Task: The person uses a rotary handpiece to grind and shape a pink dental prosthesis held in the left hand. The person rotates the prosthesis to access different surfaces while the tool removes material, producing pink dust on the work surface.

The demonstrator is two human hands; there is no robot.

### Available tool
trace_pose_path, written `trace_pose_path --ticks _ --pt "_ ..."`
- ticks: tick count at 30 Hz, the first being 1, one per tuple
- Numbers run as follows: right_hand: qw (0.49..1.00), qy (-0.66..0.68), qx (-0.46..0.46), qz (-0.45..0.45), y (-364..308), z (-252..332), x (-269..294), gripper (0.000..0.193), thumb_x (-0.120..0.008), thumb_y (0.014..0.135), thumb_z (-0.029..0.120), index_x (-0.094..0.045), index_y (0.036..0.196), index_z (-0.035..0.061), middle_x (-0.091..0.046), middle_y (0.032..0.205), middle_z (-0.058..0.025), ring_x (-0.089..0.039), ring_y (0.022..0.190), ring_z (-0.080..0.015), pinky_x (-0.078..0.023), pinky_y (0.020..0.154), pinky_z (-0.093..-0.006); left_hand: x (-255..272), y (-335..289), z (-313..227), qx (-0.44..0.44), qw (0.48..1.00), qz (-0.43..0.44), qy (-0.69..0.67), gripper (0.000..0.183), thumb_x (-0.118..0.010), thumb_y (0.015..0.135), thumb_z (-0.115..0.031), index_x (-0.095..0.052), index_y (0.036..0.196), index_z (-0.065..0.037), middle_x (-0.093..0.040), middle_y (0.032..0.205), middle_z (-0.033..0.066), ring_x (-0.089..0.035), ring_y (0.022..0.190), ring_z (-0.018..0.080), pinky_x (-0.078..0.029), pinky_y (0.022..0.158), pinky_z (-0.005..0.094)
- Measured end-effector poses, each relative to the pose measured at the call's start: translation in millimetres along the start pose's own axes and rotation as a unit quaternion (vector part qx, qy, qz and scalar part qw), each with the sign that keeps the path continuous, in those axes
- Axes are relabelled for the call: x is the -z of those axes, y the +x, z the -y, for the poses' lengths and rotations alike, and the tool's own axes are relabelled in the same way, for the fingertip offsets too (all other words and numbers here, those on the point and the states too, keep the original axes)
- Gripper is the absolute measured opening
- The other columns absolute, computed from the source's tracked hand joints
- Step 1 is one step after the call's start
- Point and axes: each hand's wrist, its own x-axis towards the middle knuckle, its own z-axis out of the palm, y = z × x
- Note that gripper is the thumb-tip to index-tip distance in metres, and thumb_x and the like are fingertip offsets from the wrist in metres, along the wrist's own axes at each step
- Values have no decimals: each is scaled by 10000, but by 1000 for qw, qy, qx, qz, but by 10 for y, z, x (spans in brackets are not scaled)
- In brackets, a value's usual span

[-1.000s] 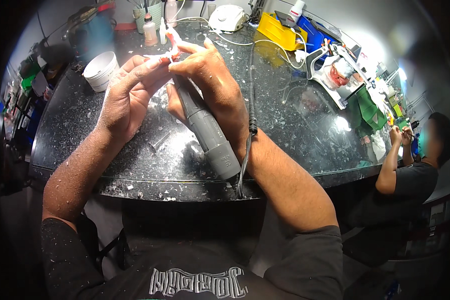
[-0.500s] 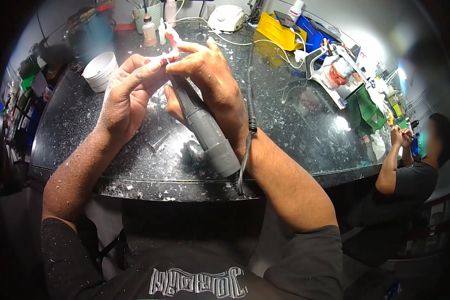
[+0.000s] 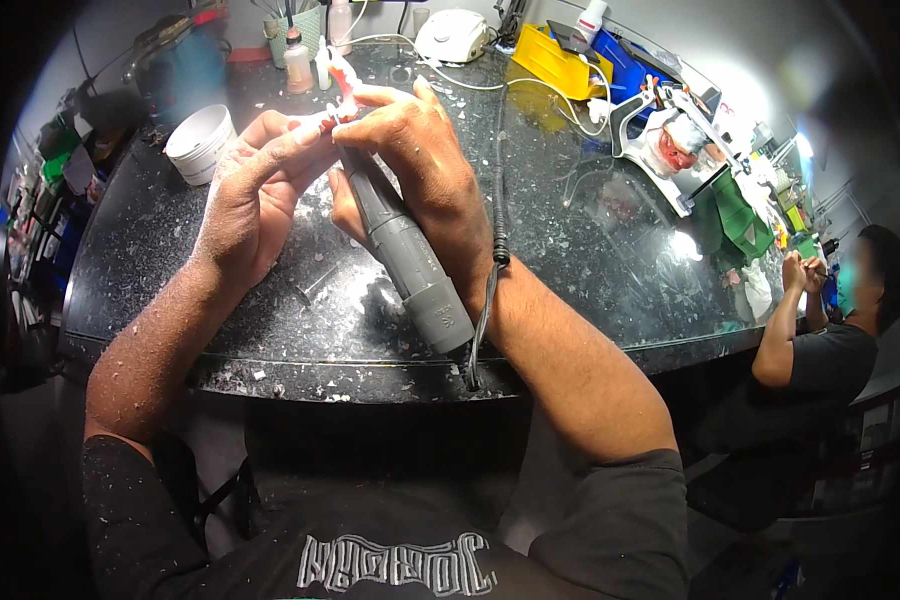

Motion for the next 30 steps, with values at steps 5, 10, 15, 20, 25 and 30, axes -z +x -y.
trace_pose_path --ticks 5,10,15,20,25,30 --pt "1000 -10 1 -1 15 15 25 417 -756 789 -19 -605 1167 69 -661 1133 -90 -621 1253 -322 -312 1162 -581 -24 10 -16 -1 1000 3 2 162 -655 980 -89 -588 1077 21 -701 1167 210 -686 1143 249 -484 1109 390" --pt "1000 11 -12 -5 28 39 1 425 -785 753 8 -624 1135 97 -651 1089 -78 -607 1252 -318 -304 1162 -613 10 9 -11 1 1000 -1 -1 161 -661 970 -77 -587 1075 20 -704 1158 209 -690 1133 246 -485 1108 387" --pt "999 29 -24 -19 8 24 -24 427 -801 734 22 -634 1116 115 -648 1066 -71 -604 1246 -320 -303 1156 -630 -7 5 -9 -3 1000 -4 4 152 -663 965 -69 -584 1068 10 -709 1134 205 -696 1122 248 -492 1101 386" --pt "998 40 -18 -33 5 -17 -28 434 -802 726 18 -632 1112 118 -648 1060 -80 -615 1231 -329 -306 1153 -627 -13 10 1 -5 1000 -4 -2 148 -669 960 -60 -575 1058 -1 -708 1125 208 -699 1116 252 -499 1094 390" --pt "1000 21 19 -11 19 -19 -2 430 -747 750 -72 -607 1145 23 -644 1100 -125 -625 1201 -352 -458 1055 -478 -26 1 -18 -8 1000 -1 -17 150 -671 954 -46 -571 1059 -9 -703 1131 212 -695 1124 261 -501 1091 391" --pt "1000 16 2 -12 33 6 6 453 -795 710 -7 -624 1114 105 -648 1051 -89 -625 1214 -324 -336 1132 -614 -15 7 -1 -7 1000 -4 -10 147 -667 951 -37 -571 1060 -20 -697 1141 211 -688 1132 261 -503 1088 388"
